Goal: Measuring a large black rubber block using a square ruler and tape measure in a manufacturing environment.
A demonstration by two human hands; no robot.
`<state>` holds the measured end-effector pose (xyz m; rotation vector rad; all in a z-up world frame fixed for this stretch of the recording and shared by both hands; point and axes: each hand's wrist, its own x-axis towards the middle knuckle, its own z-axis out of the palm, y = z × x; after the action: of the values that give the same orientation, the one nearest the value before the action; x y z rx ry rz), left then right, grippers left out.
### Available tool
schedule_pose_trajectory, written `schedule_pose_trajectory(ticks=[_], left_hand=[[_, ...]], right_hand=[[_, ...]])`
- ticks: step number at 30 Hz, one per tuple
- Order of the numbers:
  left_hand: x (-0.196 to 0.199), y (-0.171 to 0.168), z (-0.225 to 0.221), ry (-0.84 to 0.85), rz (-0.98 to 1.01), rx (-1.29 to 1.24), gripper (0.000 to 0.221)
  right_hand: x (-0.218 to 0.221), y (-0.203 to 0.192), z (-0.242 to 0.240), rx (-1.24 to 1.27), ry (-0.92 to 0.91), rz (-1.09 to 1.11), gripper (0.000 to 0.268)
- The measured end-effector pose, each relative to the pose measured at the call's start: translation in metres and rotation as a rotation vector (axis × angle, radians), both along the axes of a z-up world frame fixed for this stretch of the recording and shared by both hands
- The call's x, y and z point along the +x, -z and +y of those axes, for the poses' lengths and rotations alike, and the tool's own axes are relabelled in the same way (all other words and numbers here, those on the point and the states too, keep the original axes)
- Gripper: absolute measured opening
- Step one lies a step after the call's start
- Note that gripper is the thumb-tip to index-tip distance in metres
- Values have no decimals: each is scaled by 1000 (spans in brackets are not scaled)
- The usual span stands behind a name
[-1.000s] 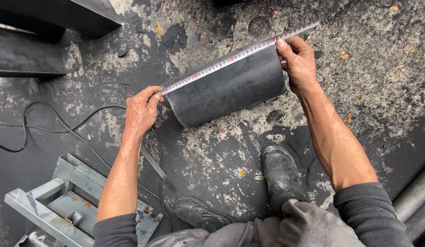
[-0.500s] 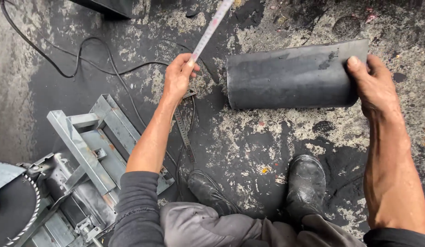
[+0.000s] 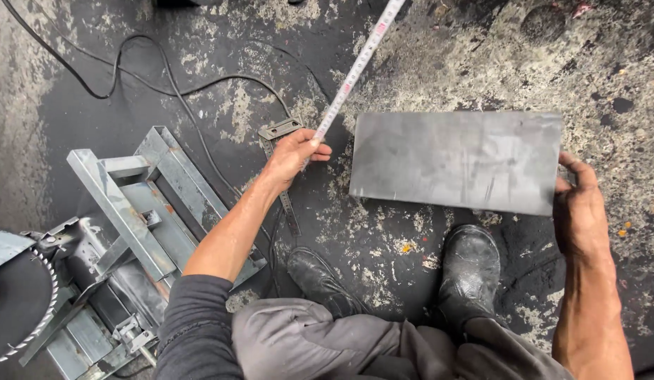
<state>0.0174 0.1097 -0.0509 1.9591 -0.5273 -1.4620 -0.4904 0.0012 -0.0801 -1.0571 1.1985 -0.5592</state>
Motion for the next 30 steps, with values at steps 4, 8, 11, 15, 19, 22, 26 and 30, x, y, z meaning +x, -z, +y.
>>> schedule_pose_trajectory(ticks=[4, 8, 11, 15, 19, 22, 26, 30], left_hand=[[-34, -7, -3, 98, 152, -3, 22], [-49, 20, 19, 136, 236, -1, 21], [-69, 17, 35, 78, 330, 65, 19], [-89, 10, 46, -136, 415, 2, 14], [-84, 12, 47, -7, 25, -109, 11], [-84, -6, 27, 57, -10, -216, 11], [-67, -22, 0, 274, -181, -58, 15], [-53, -36, -5, 296, 52, -261, 16]], right_hand=[[38, -51, -8, 202, 95, 96, 117], [54, -50, 0, 333, 331, -22, 82], [44, -53, 18, 186, 279, -172, 75], [36, -31, 21, 116, 297, -132, 76], [24, 15, 14, -72, 269, -276, 71], [22, 19, 6, -104, 283, -350, 69], [24, 18, -17, -84, 229, -363, 66], [7, 21, -7, -59, 199, -333, 70]])
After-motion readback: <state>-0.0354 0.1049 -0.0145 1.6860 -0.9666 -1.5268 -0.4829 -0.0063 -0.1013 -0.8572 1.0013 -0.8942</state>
